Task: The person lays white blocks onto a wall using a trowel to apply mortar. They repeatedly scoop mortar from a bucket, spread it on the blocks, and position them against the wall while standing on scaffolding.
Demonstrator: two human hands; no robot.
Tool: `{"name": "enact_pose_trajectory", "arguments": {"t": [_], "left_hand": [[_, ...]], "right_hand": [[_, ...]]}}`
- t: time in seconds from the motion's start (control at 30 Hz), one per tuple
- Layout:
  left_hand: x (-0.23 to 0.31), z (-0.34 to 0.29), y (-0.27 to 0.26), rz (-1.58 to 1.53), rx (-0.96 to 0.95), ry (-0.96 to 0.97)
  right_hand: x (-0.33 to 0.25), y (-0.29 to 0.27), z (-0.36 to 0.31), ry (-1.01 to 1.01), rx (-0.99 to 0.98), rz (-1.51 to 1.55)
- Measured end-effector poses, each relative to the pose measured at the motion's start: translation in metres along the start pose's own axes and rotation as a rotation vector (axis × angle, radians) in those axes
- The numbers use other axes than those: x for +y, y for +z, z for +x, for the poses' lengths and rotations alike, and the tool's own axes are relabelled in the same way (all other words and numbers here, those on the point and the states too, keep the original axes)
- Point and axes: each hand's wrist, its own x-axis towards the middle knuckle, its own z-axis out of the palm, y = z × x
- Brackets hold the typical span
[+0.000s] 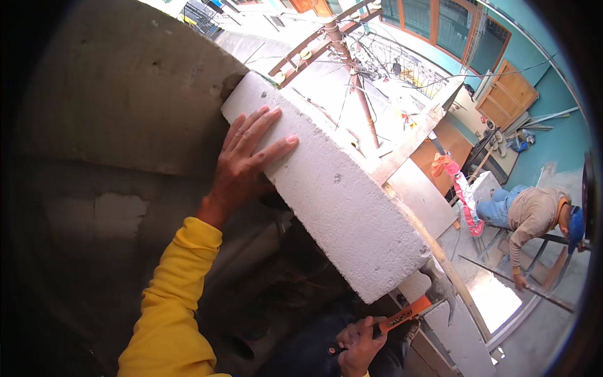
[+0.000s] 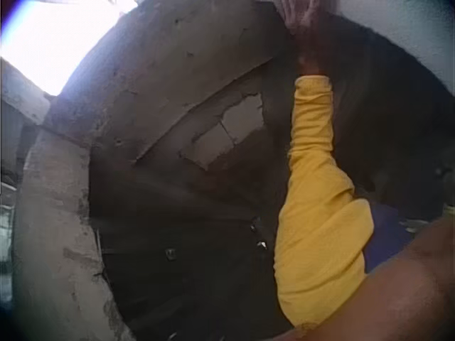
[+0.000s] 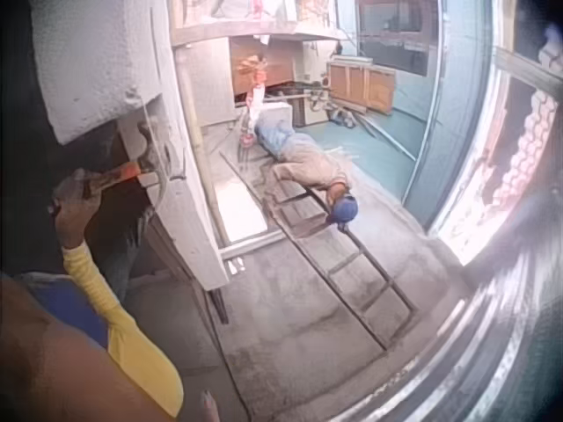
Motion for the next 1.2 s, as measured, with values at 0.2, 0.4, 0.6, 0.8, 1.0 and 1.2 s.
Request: {"name": "enact_pose_trajectory", "arguments": {"t": [0.2,0.4,0.6,0.8,1.0,1.2], "left_hand": [[-0.007,0.000,-0.001,-0.012,-0.028,0.010],[-0.018,-0.001,0.013,0.017,-0.011,0.023],[-0.014,-0.001,0.020,-0.019,0.011,0.041],[-0.017,0.002,0.023,-0.035,-0.019,0.066],[-0.021,-0.001,0.015,-0.060,-0.034,0.045],[-0.020,0.001,0.014,-0.035,-0.027,0.023]], "right_hand": [[0.001,0.053,0.017,0.042,-0.016,0.042],[0.009,0.049,0.021,-0.008,-0.007,0.187],[0.011,0.046,0.030,0.145,-0.141,0.083],[0.008,0.045,0.029,0.086,-0.034,0.238],[0.019,0.047,0.034,0.175,-0.095,0.124],[0.013,0.053,0.025,0.210,-0.114,0.207]]}}
